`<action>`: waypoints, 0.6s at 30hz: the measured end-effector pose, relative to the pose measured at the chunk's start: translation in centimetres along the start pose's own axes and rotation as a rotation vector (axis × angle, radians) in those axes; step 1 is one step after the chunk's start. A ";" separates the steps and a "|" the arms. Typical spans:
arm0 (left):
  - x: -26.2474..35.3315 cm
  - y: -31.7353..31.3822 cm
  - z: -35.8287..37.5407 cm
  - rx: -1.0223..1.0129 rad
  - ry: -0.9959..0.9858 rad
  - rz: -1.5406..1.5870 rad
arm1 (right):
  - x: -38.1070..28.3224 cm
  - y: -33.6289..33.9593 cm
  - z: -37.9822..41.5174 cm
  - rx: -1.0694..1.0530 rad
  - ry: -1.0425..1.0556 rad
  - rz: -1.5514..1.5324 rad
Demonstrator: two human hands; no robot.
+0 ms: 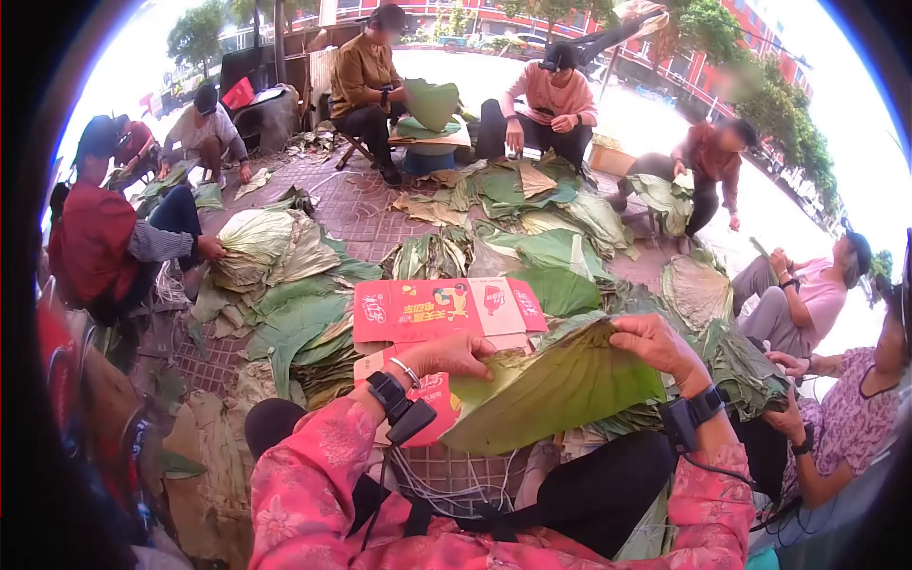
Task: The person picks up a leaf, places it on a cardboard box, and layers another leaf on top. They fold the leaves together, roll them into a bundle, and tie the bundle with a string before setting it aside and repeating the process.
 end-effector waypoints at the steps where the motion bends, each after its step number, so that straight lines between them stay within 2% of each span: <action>1: -1.3 1.2 0.1 0.140 -0.008 -0.076 | 0.6 -0.3 -0.9 0.015 0.000 0.038; 4: -0.2 4.3 1.6 0.580 -0.024 -0.366 | 1.8 -1.2 -4.8 0.211 0.218 0.518; 5: 0.8 5.6 2.1 0.728 -0.026 -0.472 | 1.9 -1.4 -6.3 0.277 0.206 0.514; 6: 1.9 6.9 2.3 0.894 -0.121 -0.571 | 1.7 -1.6 -7.8 0.342 0.194 0.510; 7: 3.1 8.0 2.5 1.058 -0.219 -0.672 | 0.8 -2.0 -9.1 0.459 0.302 0.459; 9: 6.4 9.4 4.0 1.209 -0.246 -0.656 | 1.2 -2.3 -12.0 0.686 0.571 0.399; 12: 6.3 11.6 5.1 1.337 -0.337 -0.751 | -1.6 -4.9 -11.7 0.723 0.673 0.337; 15: 3.1 11.6 7.4 1.253 -0.376 -0.840 | 0.0 -9.0 -11.3 0.672 0.642 0.325; 18: -3.3 10.3 9.8 1.184 -0.200 -0.921 | 4.1 -15.3 -10.3 0.545 0.609 0.407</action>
Point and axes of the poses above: each hand's wrist, its own z-axis away from the middle knuckle, its own y-axis out of the back of the hand, x = y × z, the point moved 2 cm from there along -z, towards the middle knuckle, and after that the axes turned 4 degrees about -z, right-handed, at the moved point
